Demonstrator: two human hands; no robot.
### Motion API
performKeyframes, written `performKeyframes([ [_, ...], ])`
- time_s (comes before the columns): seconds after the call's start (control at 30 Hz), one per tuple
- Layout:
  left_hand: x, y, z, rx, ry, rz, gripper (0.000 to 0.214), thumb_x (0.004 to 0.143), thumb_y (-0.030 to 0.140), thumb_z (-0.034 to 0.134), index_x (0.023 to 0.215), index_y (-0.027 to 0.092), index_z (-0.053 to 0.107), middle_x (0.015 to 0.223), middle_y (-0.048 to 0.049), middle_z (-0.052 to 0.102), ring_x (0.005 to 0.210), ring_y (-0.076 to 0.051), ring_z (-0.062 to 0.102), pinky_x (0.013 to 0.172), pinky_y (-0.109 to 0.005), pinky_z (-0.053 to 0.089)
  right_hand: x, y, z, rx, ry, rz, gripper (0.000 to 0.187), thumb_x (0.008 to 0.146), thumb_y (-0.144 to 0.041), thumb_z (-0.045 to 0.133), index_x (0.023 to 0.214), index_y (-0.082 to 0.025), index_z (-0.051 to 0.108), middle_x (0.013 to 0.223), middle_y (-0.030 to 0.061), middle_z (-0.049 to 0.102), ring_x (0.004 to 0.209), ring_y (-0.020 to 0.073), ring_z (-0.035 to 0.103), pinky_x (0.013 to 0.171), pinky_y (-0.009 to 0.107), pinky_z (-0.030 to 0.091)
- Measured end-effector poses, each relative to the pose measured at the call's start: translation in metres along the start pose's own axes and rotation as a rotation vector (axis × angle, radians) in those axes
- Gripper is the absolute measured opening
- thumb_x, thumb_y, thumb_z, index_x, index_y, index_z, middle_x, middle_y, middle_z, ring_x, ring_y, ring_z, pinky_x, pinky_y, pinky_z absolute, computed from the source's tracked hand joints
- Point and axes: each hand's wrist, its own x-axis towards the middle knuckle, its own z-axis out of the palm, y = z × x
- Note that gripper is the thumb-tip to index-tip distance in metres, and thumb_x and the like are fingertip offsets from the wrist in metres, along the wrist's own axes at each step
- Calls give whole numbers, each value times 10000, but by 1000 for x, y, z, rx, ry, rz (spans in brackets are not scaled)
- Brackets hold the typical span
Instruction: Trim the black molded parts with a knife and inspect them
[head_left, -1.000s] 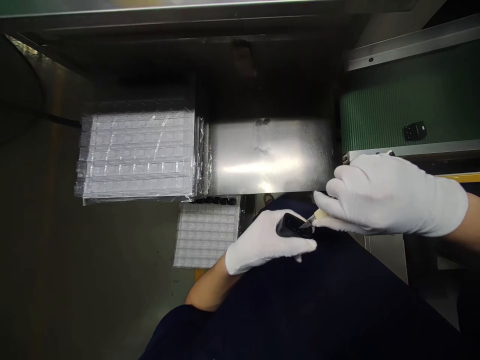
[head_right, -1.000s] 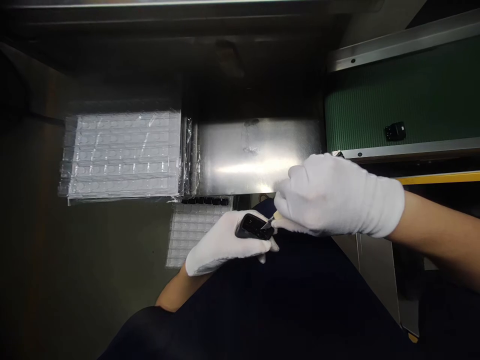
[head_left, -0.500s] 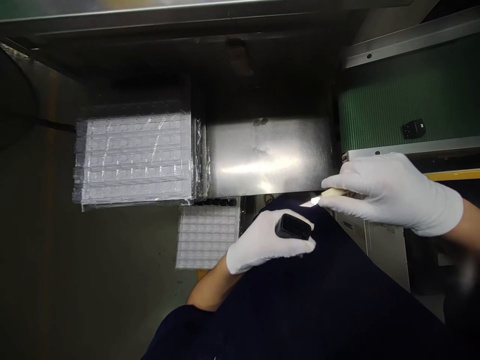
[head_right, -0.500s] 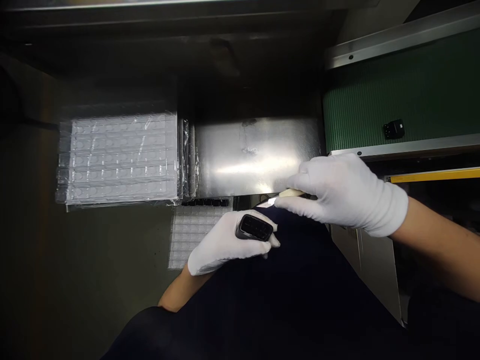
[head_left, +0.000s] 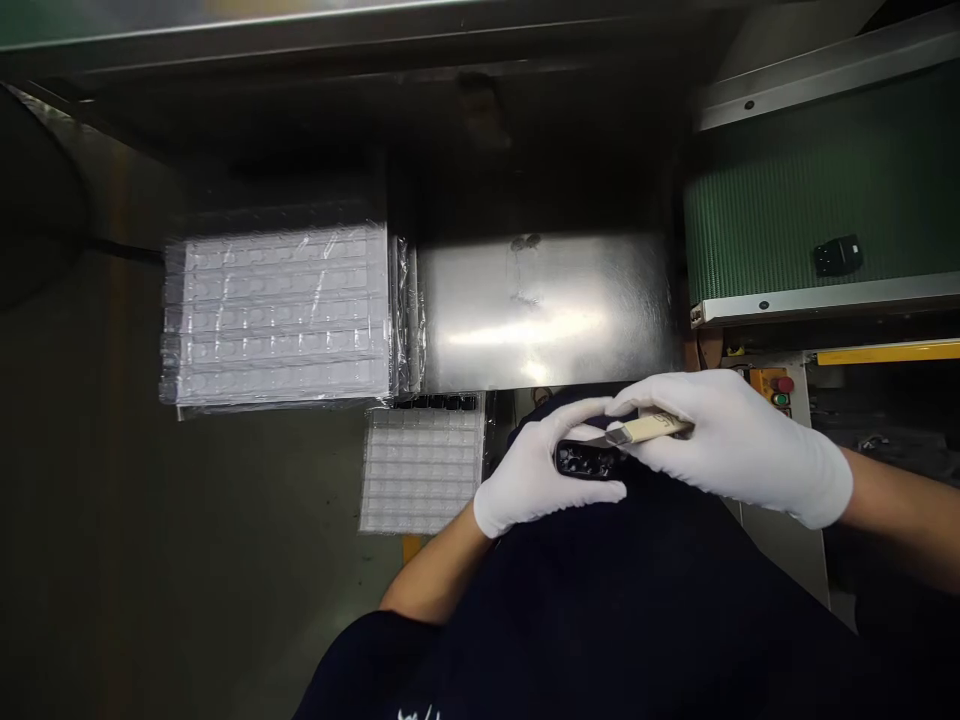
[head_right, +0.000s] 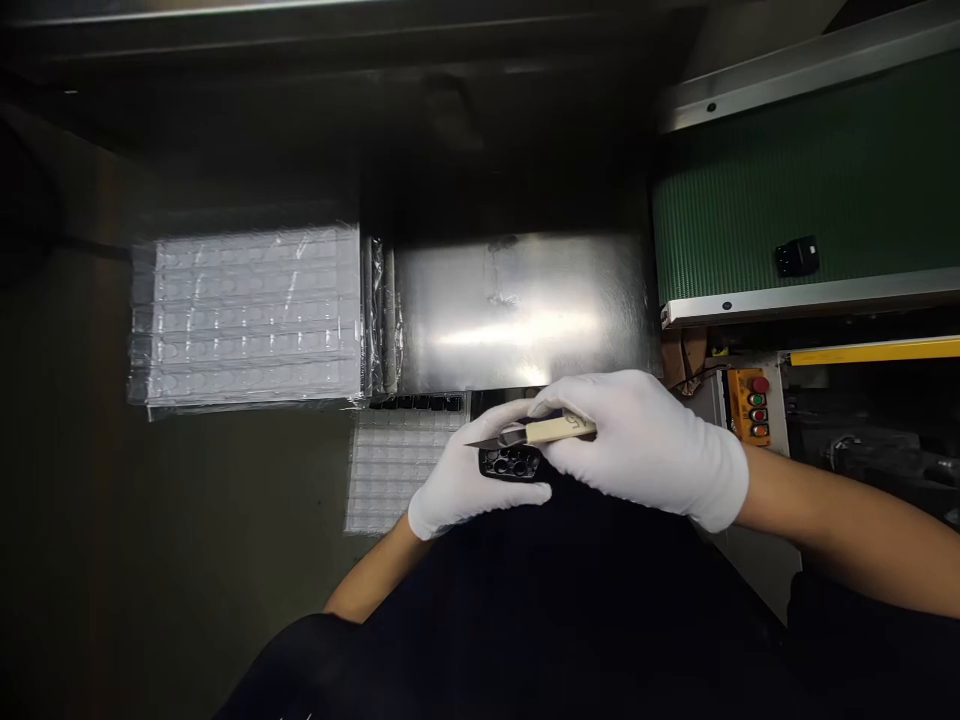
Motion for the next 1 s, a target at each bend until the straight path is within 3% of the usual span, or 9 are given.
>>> performKeyframes([
  [0.17, 4, 0, 8, -62, 9, -60, 969, 683, 369, 957, 1541, 258, 521, 1374, -80, 699, 1255, -303, 676, 1123, -453, 535, 8, 6, 7, -148, -110, 16, 160, 843, -189, 644, 887, -232, 792, 752, -21, 733, 648, 141, 642, 600, 255, 438],
  [0.43, 22, 5, 29, -56, -174, -113, 723, 787, 305, 864, 1452, 228, 589, 1346, -89, 706, 1262, -296, 665, 1119, -464, 533, 15, 36, 16, -206, -209, -78, 161, 865, -180, 624, 802, -206, 770, 731, -26, 720, 616, 118, 572, 559, 232, 313],
  [0.53, 32, 6, 37, 20, -144, -176, 757, 843, 389, 813, 1524, 259, 511, 1437, -106, 654, 1362, -307, 604, 1187, -479, 466, 17, 55, 4, -283, -201, -62, 137, 862, -242, 657, 813, -198, 777, 686, -18, 702, 604, 128, 554, 566, 243, 308],
  [0.63, 41, 2, 43, 114, 43, -232, 838, 906, 480, 736, 1620, 277, 348, 1562, -117, 547, 1452, -292, 522, 1244, -474, 391, 27, 93, -42, -387, 68, 65, 204, 898, -336, 652, 840, -197, 789, 764, 15, 733, 694, 153, 607, 639, 253, 363],
  [0.73, 46, -3, 48, 129, 202, -270, 832, 944, 531, 676, 1641, 290, 290, 1605, -111, 498, 1456, -277, 517, 1248, -459, 389, 39, 152, -121, -454, 404, 277, 322, 967, -385, 579, 910, -159, 800, 883, 82, 753, 842, 197, 662, 720, 266, 404],
  [0.8, 47, -8, 49, 91, 245, -296, 804, 957, 542, 652, 1636, 290, 304, 1612, -105, 490, 1447, -269, 527, 1240, -440, 406, 46, 196, -177, -487, 550, 432, 372, 983, -365, 566, 928, -75, 793, 930, 157, 748, 884, 235, 669, 735, 288, 409],
  [0.87, 45, -18, 50, 53, 253, -310, 778, 967, 539, 638, 1629, 279, 321, 1611, -102, 494, 1429, -262, 546, 1231, -420, 424, 51, 233, -221, -377, 706, 688, 357, 955, -349, 639, 1008, -26, 782, 1010, 194, 750, 935, 238, 666, 758, 286, 413],
  [0.93, 42, -38, 48, 34, 260, -328, 754, 970, 528, 634, 1617, 267, 347, 1589, -99, 524, 1406, -257, 571, 1220, -401, 441, 50, 258, -247, -327, 768, 790, 378, 943, -309, 660, 1090, 26, 757, 1064, 240, 740, 968, 243, 668, 775, 291, 423],
  [1.0, 38, -70, 43, 4, 273, -351, 723, 976, 509, 626, 1601, 251, 371, 1555, -101, 564, 1393, -254, 585, 1205, -381, 460, 46, 269, -259, -301, 805, 833, 398, 918, -271, 679, 1133, 59, 734, 1069, 263, 736, 969, 239, 672, 784, 289, 437],
])
